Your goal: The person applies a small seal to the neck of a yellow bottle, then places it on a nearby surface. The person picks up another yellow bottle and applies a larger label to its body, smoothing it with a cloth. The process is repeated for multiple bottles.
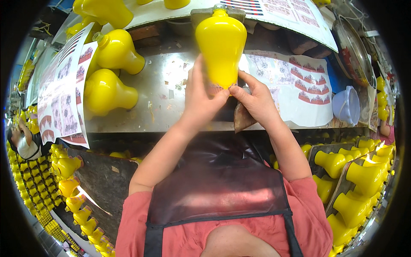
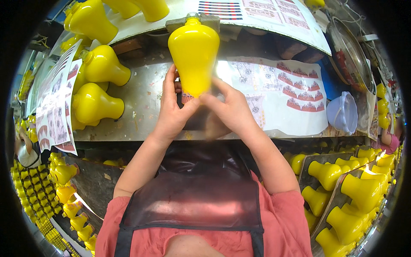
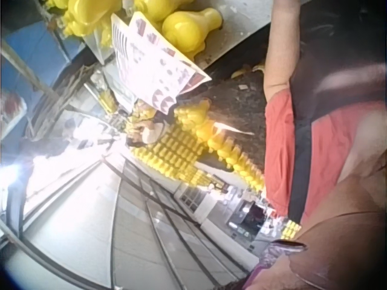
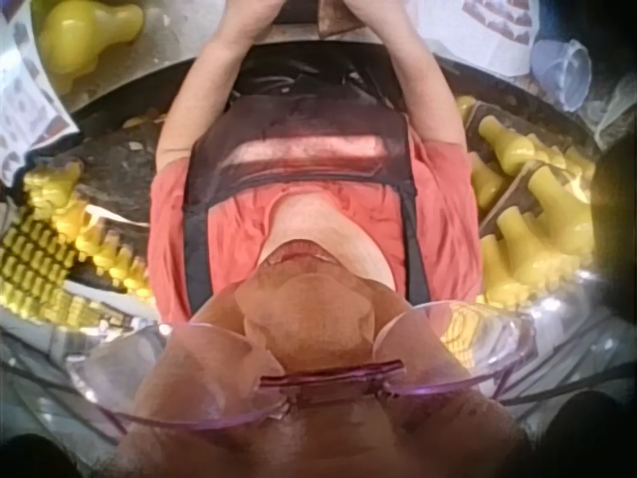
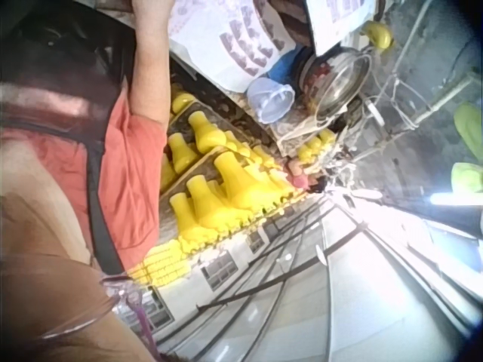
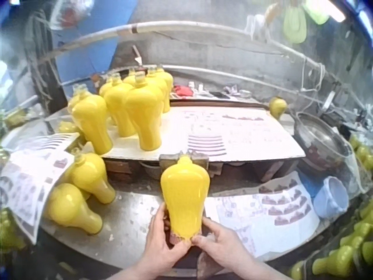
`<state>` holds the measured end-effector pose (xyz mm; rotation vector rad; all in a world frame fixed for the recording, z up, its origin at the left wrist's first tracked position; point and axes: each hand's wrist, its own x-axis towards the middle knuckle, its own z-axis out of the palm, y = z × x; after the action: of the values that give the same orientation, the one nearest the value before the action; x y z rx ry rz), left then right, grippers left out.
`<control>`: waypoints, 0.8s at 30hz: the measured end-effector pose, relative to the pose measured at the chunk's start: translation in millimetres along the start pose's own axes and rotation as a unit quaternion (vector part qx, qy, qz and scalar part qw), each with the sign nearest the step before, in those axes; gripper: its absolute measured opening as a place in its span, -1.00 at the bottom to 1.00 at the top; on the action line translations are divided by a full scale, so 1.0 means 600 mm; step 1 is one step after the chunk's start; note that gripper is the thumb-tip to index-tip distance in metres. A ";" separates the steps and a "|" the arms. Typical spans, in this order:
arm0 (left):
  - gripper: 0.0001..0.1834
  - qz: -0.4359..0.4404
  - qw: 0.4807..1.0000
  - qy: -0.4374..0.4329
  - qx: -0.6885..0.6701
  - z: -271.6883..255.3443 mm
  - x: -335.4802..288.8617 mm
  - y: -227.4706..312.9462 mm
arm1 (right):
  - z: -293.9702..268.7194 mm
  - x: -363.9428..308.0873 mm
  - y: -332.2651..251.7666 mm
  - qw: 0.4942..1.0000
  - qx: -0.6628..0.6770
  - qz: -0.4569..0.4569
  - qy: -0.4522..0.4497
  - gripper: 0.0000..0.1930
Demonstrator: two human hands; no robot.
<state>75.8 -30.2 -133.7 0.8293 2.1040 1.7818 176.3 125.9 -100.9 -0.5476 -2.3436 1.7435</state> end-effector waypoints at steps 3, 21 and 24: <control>0.10 0.006 1.000 0.007 -0.023 0.000 -0.003 -0.005 | -0.008 0.003 0.000 0.999 -0.011 0.034 -0.033 -0.47; 0.00 0.146 0.977 0.025 0.156 -0.010 -0.012 0.007 | -0.031 0.008 -0.084 0.860 -0.330 -0.388 0.027 -0.64; -0.02 0.146 0.966 0.050 0.207 0.002 -0.010 0.016 | -0.034 -0.003 -0.071 0.867 -0.348 -0.339 0.112 -0.66</control>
<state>83.4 -32.0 -125.7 1.2348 2.5834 1.5540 177.1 132.8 -53.9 0.0322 -2.4922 0.4896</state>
